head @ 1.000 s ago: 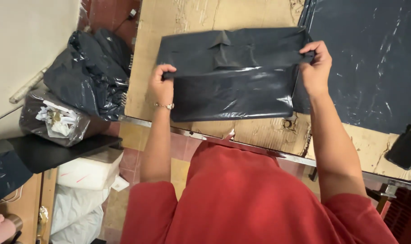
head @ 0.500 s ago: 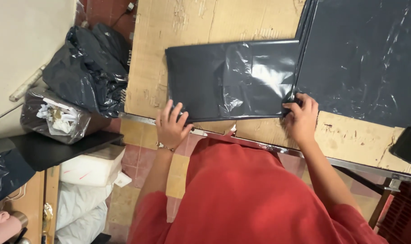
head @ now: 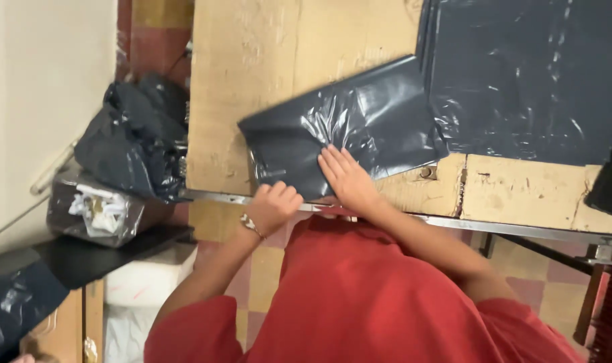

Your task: Fold plastic bags and stack them into a basket

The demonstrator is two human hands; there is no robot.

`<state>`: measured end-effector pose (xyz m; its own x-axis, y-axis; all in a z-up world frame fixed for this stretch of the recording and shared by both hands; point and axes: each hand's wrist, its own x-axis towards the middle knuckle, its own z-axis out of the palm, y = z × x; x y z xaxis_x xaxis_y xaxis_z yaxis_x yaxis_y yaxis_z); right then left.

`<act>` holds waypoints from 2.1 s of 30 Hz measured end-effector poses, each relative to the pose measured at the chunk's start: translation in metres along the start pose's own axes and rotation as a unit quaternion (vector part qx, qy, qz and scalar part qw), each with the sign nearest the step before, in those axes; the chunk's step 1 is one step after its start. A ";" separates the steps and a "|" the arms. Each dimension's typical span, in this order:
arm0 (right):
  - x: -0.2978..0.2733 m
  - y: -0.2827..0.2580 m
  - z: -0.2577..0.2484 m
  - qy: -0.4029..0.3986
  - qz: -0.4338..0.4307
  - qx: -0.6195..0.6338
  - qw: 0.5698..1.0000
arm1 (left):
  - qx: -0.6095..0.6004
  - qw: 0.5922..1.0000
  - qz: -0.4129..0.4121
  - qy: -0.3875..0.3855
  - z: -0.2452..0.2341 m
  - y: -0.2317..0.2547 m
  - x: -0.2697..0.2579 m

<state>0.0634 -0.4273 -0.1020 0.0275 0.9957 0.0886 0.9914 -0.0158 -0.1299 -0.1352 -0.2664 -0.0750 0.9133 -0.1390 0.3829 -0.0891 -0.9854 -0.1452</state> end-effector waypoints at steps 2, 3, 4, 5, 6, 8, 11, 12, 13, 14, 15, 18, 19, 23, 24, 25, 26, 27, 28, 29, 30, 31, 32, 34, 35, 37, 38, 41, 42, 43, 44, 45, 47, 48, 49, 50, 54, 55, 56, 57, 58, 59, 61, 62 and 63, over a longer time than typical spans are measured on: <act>-0.027 -0.013 0.008 0.031 0.014 0.020 0.999 | -0.070 0.997 0.013 -0.008 0.005 0.020 0.004; -0.039 -0.018 0.010 0.027 0.022 0.022 0.999 | -0.077 0.997 0.017 -0.011 0.006 0.031 0.007; -0.047 -0.018 0.012 0.005 0.026 0.045 0.999 | -0.139 0.989 0.015 -0.054 0.009 0.037 0.013; -0.055 -0.019 0.013 -0.017 0.031 0.069 0.997 | -0.199 0.975 0.012 -0.098 0.012 0.044 0.020; -0.063 -0.017 0.020 -0.015 0.038 0.065 0.997 | -0.200 0.975 0.020 -0.095 0.000 0.038 0.046; -0.082 -0.015 0.034 0.108 0.042 0.172 0.978 | -0.366 0.843 0.014 -0.394 -0.026 0.032 0.097; -0.099 -0.011 0.031 0.169 0.091 0.342 0.920 | -0.602 0.693 0.006 -0.397 0.002 -0.012 0.161; -0.110 -0.006 0.028 0.171 0.094 0.340 0.920 | -0.602 0.692 0.010 -0.398 0.039 -0.030 0.157; -0.121 -0.002 0.024 0.155 0.197 0.438 0.864 | -0.663 0.600 -0.118 -0.432 0.077 -0.048 0.154; -0.131 0.004 0.021 0.139 0.295 0.525 0.786 | -0.703 0.490 -0.242 -0.455 0.115 -0.067 0.152; -0.144 0.012 0.046 0.142 0.297 0.524 0.786 | -0.702 0.492 -0.238 -0.457 0.124 -0.078 0.145; -0.156 0.024 0.067 0.218 0.424 0.654 0.588 | -0.762 0.427 -0.281 -0.398 0.145 -0.090 0.126; -0.138 0.022 0.040 0.273 0.468 0.709 0.452 | -0.771 0.431 -0.329 -0.334 0.146 -0.085 0.122; -0.139 0.036 0.047 0.334 0.503 0.768 0.214 | -0.509 0.777 -0.338 -0.151 0.170 -0.069 0.113; -0.137 0.037 0.044 0.336 0.505 0.767 0.209 | -0.510 0.777 -0.335 -0.157 0.162 -0.056 0.121; -0.135 0.039 0.040 0.321 0.511 0.773 0.195 | -0.371 0.851 -0.341 -0.146 0.154 -0.043 0.129; -0.132 0.046 0.036 0.307 0.514 0.779 0.185 | -0.224 0.906 -0.337 -0.127 0.147 -0.031 0.140; -0.140 0.046 0.050 0.311 0.513 0.778 0.184 | -0.225 0.907 -0.333 -0.127 0.128 -0.024 0.151; -0.146 0.049 0.064 0.299 0.526 0.773 0.192 | -0.190 0.883 -0.393 -0.175 0.111 -0.018 0.166; -0.152 0.052 0.078 0.287 0.539 0.767 0.199 | -0.153 0.851 -0.451 -0.222 0.094 -0.013 0.181; -0.162 0.056 0.085 0.291 0.540 0.765 0.195 | -0.154 0.853 -0.445 -0.224 0.110 -0.016 0.174; -0.172 0.061 0.092 0.198 0.583 0.743 0.263 | -0.172 0.858 -0.422 -0.237 0.126 -0.019 0.167; -0.185 0.068 0.098 0.105 0.618 0.708 0.326 | -0.191 0.863 -0.397 -0.248 0.145 -0.021 0.165; -0.183 0.110 0.004 0.167 0.597 0.619 0.482 | -0.225 0.841 -0.426 -0.246 0.127 -0.048 0.154; -0.182 0.134 -0.044 0.213 0.554 0.508 0.624 | -0.254 0.814 -0.462 -0.244 0.121 -0.062 0.152; -0.222 0.223 -0.054 0.278 0.553 0.314 0.720 | -0.151 0.837 -0.479 -0.218 0.145 -0.122 0.115; -0.245 0.262 -0.056 0.318 0.519 0.111 0.786 | -0.042 0.844 -0.499 -0.192 0.154 -0.150 0.089; -0.287 0.356 -0.052 0.196 0.568 -0.023 0.799 | 0.153 0.903 -0.379 -0.131 0.099 -0.132 0.153; -0.289 0.378 -0.050 0.201 0.568 -0.024 0.798 | 0.154 0.904 -0.378 -0.126 0.091 -0.100 0.194; -0.291 0.401 -0.049 0.141 0.621 -0.006 0.771 | 0.067 0.946 -0.278 -0.150 0.083 -0.068 0.234; -0.292 0.416 -0.042 0.073 0.666 0.018 0.742 | -0.020 0.968 -0.176 -0.179 0.071 -0.033 0.265; -0.288 0.424 -0.041 0.072 0.665 0.021 0.743 | -0.018 0.967 -0.177 -0.183 0.084 -0.004 0.282; -0.280 0.447 -0.044 -0.032 0.713 -0.034 0.700 | -0.185 0.967 0.084 -0.156 0.114 0.050 0.324; -0.276 0.446 -0.057 -0.032 0.712 -0.034 0.701 | -0.184 0.967 0.083 -0.156 0.126 0.060 0.329; -0.272 0.444 -0.070 0.010 0.735 0.063 0.675 | -0.173 0.969 0.081 -0.158 0.138 0.071 0.334; -0.270 0.438 -0.080 0.049 0.749 0.161 0.640 | -0.163 0.970 0.080 -0.164 0.149 0.082 0.335; -0.267 0.443 -0.106 -0.040 0.772 0.161 0.614 | -0.117 0.982 0.113 -0.099 0.175 0.074 0.327; -0.264 0.440 -0.115 -0.053 0.770 0.162 0.615 | -0.109 0.984 0.112 -0.080 0.176 0.071 0.325; -0.261 0.432 -0.121 -0.070 0.767 0.165 0.616 | -0.101 0.987 0.111 -0.066 0.175 0.070 0.317; -0.264 0.432 -0.114 -0.071 0.769 0.167 0.613 | -0.102 0.986 0.113 -0.069 0.167 0.071 0.318; -0.266 0.435 -0.109 -0.053 0.766 0.162 0.620 | -0.126 0.977 0.091 -0.147 0.160 0.072 0.323; -0.267 0.438 -0.105 -0.034 0.764 0.157 0.625 | -0.148 0.961 0.068 -0.224 0.153 0.073 0.328; -0.266 0.438 -0.101 -0.043 0.762 0.155 0.628 | -0.128 0.973 0.091 -0.166 0.171 0.079 0.322; -0.265 0.439 -0.099 -0.051 0.759 0.153 0.631 | -0.106 0.982 0.114 -0.108 0.180 0.081 0.319; -0.260 0.433 -0.105 -0.051 0.759 0.151 0.631 | -0.107 0.982 0.114 -0.106 0.177 0.082 0.315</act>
<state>0.4986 -0.7030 -0.0778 0.8925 -0.1454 -0.4270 -0.2382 -0.9558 -0.1725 0.2158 -0.3739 -0.1276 0.9205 -0.3564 0.1601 -0.3607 -0.9327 -0.0020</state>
